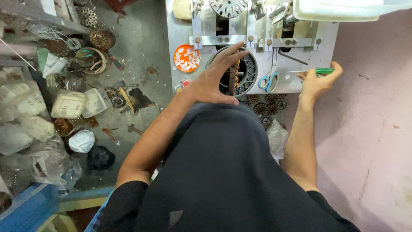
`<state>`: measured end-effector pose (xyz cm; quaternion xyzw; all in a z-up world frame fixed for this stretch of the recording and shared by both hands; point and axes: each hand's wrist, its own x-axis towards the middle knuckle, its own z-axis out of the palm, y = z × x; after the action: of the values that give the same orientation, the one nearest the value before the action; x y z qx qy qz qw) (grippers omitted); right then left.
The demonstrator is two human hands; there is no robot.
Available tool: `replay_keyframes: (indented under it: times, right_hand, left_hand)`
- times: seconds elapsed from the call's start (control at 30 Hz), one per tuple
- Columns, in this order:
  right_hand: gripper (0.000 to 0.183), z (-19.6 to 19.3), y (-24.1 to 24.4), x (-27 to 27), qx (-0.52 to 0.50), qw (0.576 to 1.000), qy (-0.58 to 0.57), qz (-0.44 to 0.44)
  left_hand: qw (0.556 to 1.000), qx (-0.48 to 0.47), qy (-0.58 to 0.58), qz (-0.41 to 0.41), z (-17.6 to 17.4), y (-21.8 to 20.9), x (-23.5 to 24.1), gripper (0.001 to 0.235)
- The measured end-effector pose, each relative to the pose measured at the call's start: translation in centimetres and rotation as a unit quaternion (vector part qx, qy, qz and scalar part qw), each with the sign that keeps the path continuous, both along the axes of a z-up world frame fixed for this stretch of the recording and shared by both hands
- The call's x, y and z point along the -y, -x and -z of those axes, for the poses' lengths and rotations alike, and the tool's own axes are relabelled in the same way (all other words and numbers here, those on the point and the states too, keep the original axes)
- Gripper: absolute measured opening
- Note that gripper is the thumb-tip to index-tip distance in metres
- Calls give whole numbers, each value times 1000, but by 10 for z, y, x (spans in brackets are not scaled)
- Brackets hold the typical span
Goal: The person works on a motor stator by hand and using a screwdriver to manipulate copper wiring and small components.
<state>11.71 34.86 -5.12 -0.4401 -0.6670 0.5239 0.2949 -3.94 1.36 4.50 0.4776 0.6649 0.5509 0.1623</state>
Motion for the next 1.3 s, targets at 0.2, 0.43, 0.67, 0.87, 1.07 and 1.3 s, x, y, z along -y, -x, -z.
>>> replay_keyframes:
  times: [0.2, 0.43, 0.67, 0.87, 1.07, 1.3]
  right_hand:
    - [70, -95, 14, 70, -207, 954, 215, -29]
    - [71, -127, 5, 166, -200, 956, 19, -216]
    - [77, -111, 1, 192, -170, 951, -124, -228]
    - [81, -107, 6, 196, -181, 925, -228, -246]
    - [61, -105, 16, 199, -187, 881, -341, -269]
    - [51, -122, 24, 194, -110, 888, -316, -315]
  left_hand:
    - [996, -16, 47, -77, 9, -16, -11, 128]
    - [992, -78, -3, -102, 19, -26, -12, 117]
    - [979, 182, -91, 30, 35, 11, 9, 61]
    - [933, 311, -122, 132, 50, 29, 9, 47]
    - [909, 372, -129, 134, 59, 33, 4, 41]
    - [911, 375, -122, 119, 59, 32, 3, 40]
